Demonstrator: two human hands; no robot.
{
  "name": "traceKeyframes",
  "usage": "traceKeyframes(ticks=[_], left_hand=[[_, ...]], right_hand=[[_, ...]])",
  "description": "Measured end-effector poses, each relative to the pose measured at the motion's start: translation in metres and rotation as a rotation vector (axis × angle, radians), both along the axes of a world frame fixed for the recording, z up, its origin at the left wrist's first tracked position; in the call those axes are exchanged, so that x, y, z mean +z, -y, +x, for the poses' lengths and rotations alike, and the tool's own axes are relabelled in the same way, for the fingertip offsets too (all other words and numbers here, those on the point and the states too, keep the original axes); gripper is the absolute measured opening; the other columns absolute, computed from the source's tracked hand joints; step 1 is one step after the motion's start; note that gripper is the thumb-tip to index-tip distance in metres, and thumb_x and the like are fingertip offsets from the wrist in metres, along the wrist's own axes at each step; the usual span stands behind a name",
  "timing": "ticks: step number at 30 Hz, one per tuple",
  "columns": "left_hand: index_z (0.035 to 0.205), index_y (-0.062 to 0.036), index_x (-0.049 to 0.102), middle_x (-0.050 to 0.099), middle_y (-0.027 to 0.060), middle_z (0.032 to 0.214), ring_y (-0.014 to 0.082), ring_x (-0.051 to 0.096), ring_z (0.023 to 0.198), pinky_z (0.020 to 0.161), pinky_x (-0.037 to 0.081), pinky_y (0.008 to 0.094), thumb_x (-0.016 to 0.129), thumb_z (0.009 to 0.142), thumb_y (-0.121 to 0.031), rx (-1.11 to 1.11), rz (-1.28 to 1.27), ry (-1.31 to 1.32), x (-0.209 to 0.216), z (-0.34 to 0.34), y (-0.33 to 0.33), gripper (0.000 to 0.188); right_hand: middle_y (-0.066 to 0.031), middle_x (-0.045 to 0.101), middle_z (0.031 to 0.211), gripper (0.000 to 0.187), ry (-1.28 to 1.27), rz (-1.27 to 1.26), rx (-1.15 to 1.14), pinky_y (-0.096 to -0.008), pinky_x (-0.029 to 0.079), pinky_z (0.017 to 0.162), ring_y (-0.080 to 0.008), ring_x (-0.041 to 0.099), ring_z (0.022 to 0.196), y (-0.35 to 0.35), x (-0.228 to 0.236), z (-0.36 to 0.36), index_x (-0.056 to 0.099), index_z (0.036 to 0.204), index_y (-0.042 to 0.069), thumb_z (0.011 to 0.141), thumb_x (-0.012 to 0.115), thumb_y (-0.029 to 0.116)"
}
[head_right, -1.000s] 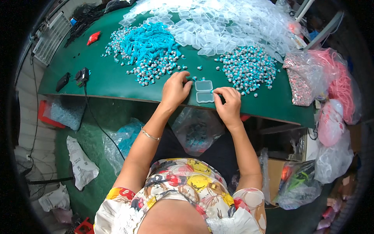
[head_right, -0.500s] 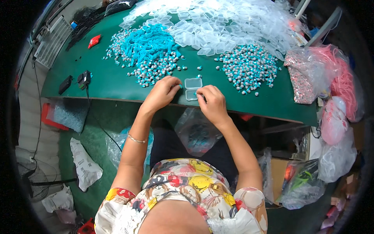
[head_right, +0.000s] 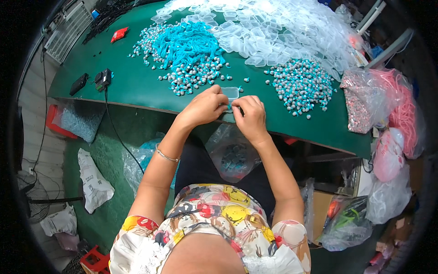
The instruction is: The person repeatedly picks up small teal and white beads from a green table and places them into small clear plastic containers. They then close the containers and set them aside. The task involves repetitive pick-and-place actions with beads and containers.
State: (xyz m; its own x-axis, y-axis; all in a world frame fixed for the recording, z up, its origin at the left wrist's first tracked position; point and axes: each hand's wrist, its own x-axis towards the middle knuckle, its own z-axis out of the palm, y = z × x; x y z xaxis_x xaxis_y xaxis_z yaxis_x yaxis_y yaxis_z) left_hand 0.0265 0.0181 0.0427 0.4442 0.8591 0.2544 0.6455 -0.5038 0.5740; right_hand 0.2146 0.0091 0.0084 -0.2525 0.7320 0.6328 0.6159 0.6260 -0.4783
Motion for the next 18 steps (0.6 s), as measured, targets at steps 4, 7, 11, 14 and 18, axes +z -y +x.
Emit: traceKeyframes(ticks=[4,7,11,14,18], left_hand=[[0.095,-0.0010,0.070,0.057,0.0156,0.094,0.0344,0.060,0.089,0.079,0.049,0.0430,0.068,0.084,-0.011,-0.039,-0.053,0.021,-0.009,-0.003,-0.008,0.015],[0.094,-0.0008,0.069,0.057,0.0152,0.094,0.0340,0.060,0.088,0.078,0.049,0.0427,0.068,0.085,-0.011,-0.037,-0.065,0.076,-0.012,-0.004,-0.007,0.014],[0.095,-0.0007,0.067,0.057,0.0150,0.093,0.0331,0.060,0.086,0.076,0.049,0.0418,0.067,0.087,-0.011,-0.027,-0.032,0.058,-0.012,-0.002,-0.003,0.014],[0.096,-0.0009,0.065,0.056,0.0152,0.092,0.0326,0.060,0.085,0.075,0.049,0.0413,0.067,0.087,-0.011,-0.013,-0.040,0.089,-0.013,-0.001,-0.002,0.014],[0.095,-0.0015,0.064,0.055,0.0152,0.090,0.0325,0.060,0.085,0.074,0.049,0.0410,0.066,0.087,-0.010,0.001,-0.059,0.199,-0.015,0.000,-0.002,0.012]], right_hand=[[-0.0027,0.065,0.086,0.009,0.084,-0.042,0.026,-0.0403,0.045,0.076,-0.0263,0.062,0.087,-0.004,0.008,0.002,0.067,0.084,0.011,0.078,0.071,0.006],[-0.0025,0.065,0.086,0.007,0.088,-0.056,0.033,-0.0413,0.045,0.076,-0.0261,0.062,0.087,-0.007,0.007,0.003,0.067,0.083,0.011,0.078,0.071,0.008],[-0.0035,0.064,0.085,0.006,0.111,-0.057,0.036,-0.0421,0.045,0.076,-0.0269,0.062,0.087,-0.010,0.006,0.002,0.068,0.083,0.011,0.078,0.071,0.008],[-0.0062,0.064,0.085,0.006,0.193,-0.100,0.056,-0.0434,0.047,0.077,-0.0289,0.062,0.087,-0.014,0.014,0.004,0.068,0.084,0.009,0.078,0.071,0.008],[-0.0101,0.063,0.085,0.004,0.214,-0.132,0.107,-0.0447,0.050,0.077,-0.0319,0.062,0.087,-0.019,0.023,0.003,0.068,0.082,0.007,0.079,0.069,0.007]])
